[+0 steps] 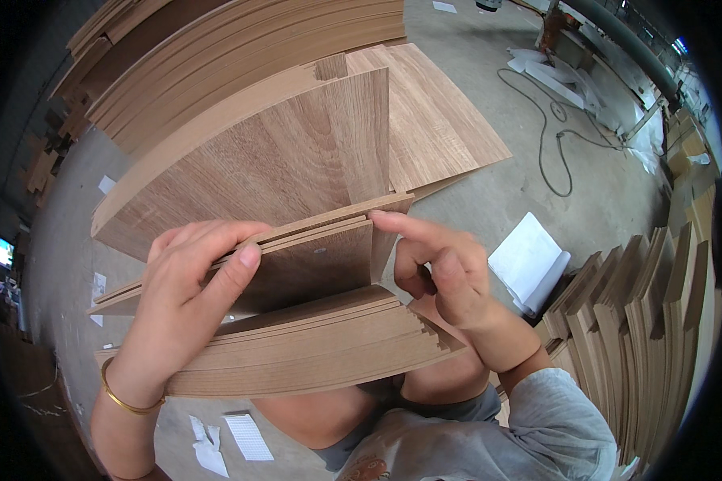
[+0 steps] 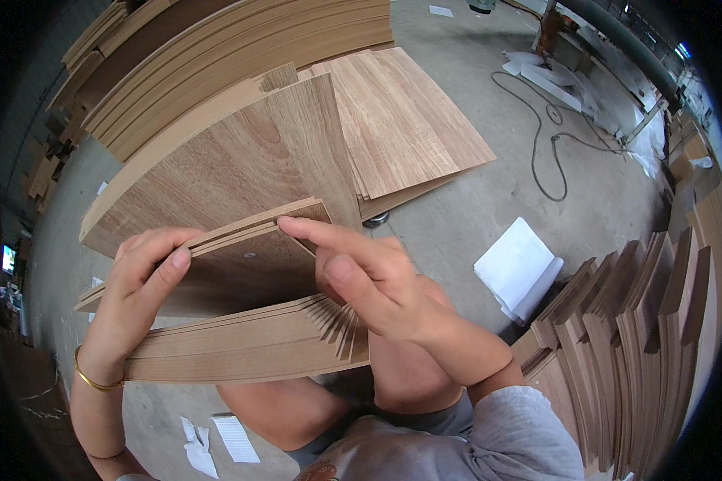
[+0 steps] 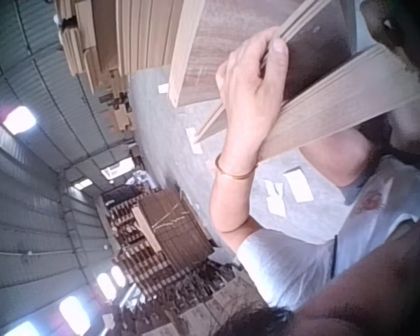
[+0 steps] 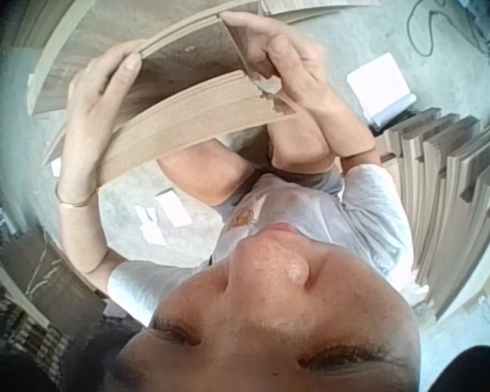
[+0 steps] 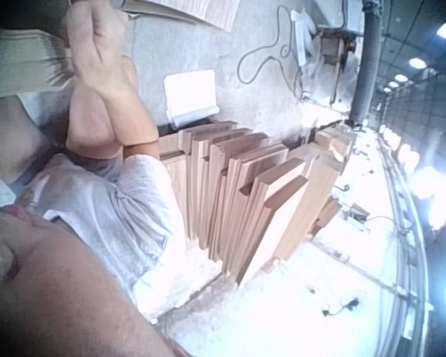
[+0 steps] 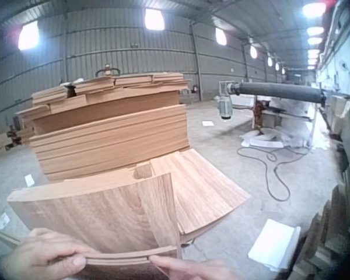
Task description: The person applies small white circular stickers to the corners of wood panels from a sheet, handling the panels one by one and moving them from one stack to another.
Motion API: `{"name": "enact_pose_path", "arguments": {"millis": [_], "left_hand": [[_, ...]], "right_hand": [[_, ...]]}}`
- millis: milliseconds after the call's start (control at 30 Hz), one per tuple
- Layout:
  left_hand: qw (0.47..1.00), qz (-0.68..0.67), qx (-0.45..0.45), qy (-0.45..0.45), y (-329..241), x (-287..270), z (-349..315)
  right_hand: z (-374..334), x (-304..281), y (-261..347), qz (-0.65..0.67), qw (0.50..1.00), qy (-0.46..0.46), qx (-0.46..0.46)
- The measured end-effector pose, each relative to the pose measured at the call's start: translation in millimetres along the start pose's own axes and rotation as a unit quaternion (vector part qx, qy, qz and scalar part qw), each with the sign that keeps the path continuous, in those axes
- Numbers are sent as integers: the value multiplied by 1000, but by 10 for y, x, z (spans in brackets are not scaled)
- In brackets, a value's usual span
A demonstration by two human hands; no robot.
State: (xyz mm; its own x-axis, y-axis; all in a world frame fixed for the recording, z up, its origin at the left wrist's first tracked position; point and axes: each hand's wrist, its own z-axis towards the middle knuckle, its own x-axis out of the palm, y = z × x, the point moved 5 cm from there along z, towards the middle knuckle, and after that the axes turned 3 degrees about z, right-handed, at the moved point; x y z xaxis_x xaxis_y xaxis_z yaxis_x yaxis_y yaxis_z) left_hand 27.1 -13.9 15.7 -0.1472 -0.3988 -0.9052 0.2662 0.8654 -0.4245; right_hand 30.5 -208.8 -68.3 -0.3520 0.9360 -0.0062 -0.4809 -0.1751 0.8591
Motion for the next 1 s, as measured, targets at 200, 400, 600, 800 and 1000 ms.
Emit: {"name": "enact_pose_path", "arguments": {"millis": [200,400,600,800,1000], "left_hand": [[998,27,48,-23,-34,22,-64],[995,2,77,59,-61,-14,-175],[978,146,64,-138,293,-326,-930],[824,-330,76,-454,2714,546,-2048],[681,-615,265,-295,2942,1449,-991]], "right_hand": [[-50,15,-81,134,989,30,56],[-199,-270,-202,61,993,-3,-103],[-316,6,-449,-35,995,87,-44],[-430,82,-1024,128,988,22,87],[-592,7,-1163,-3,972,-129,197]]}}
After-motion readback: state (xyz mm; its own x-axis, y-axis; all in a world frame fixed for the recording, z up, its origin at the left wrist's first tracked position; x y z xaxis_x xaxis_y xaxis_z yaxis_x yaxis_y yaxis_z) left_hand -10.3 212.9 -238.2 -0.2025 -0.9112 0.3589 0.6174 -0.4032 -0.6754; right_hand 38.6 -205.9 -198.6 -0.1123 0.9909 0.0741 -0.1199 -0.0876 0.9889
